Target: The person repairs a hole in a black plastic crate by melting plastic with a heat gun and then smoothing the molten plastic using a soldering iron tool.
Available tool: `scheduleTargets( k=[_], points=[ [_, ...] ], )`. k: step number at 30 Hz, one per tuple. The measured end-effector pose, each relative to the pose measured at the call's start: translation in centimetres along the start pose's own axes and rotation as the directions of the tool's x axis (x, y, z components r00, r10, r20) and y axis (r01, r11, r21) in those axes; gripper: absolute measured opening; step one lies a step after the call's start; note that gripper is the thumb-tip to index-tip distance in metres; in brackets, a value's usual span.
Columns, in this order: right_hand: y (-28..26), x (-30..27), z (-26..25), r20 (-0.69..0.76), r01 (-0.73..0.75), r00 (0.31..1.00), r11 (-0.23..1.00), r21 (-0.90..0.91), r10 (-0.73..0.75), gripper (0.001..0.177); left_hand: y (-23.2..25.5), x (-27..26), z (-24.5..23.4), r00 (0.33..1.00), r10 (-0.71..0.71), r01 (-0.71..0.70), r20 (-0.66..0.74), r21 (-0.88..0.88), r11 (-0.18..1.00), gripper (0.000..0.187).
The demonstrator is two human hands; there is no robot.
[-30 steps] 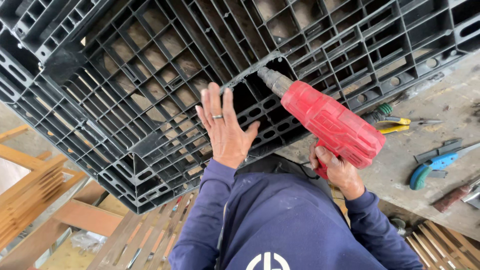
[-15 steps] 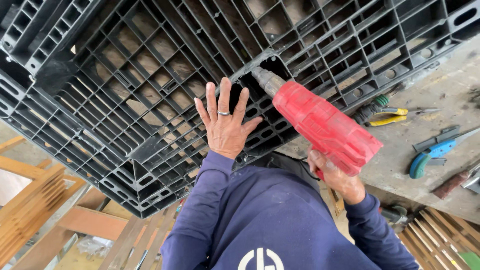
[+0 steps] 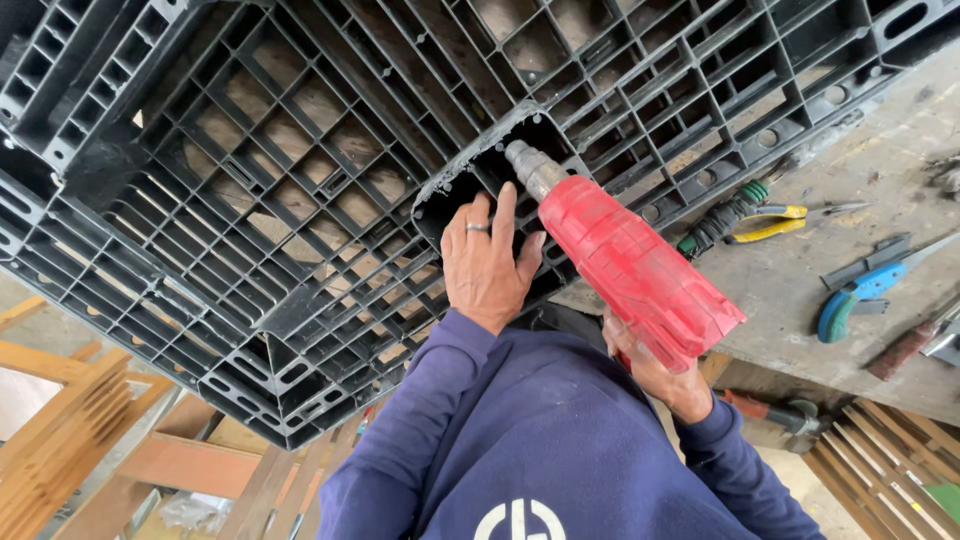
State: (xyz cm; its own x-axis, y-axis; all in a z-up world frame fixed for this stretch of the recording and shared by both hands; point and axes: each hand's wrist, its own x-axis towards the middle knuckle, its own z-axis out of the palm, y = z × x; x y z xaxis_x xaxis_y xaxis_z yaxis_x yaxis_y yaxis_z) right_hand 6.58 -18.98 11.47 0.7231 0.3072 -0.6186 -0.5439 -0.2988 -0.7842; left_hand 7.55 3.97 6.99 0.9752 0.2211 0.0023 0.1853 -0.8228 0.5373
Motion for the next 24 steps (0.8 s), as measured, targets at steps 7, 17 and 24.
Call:
scheduleTargets(
  k=[7, 17, 24],
  points=[
    [1.0, 0.5, -0.1, -0.042, 0.001, 0.999, 1.000, 0.031, 0.001, 0.014, -0.4, 1.8, 1.0, 0.984, -0.097, 0.073, 0.148, 0.161, 0.984, 0.043],
    [3.0, 0.7, -1.0, -0.007, 0.355, 0.918, 0.830, -0.430, -0.396, 0.030, -1.0, 2.5, 1.1, 0.986, -0.061, 0.040, 0.155, 0.136, 0.990, 0.040],
    [6.5, 1.1, -2.6, 0.146, 0.474, 0.862, 0.672, -0.568, -0.485, 0.041, -0.8, 2.4, 0.3, 0.980, -0.099, 0.093, 0.173, 0.039, 0.995, 0.021]
  ],
)
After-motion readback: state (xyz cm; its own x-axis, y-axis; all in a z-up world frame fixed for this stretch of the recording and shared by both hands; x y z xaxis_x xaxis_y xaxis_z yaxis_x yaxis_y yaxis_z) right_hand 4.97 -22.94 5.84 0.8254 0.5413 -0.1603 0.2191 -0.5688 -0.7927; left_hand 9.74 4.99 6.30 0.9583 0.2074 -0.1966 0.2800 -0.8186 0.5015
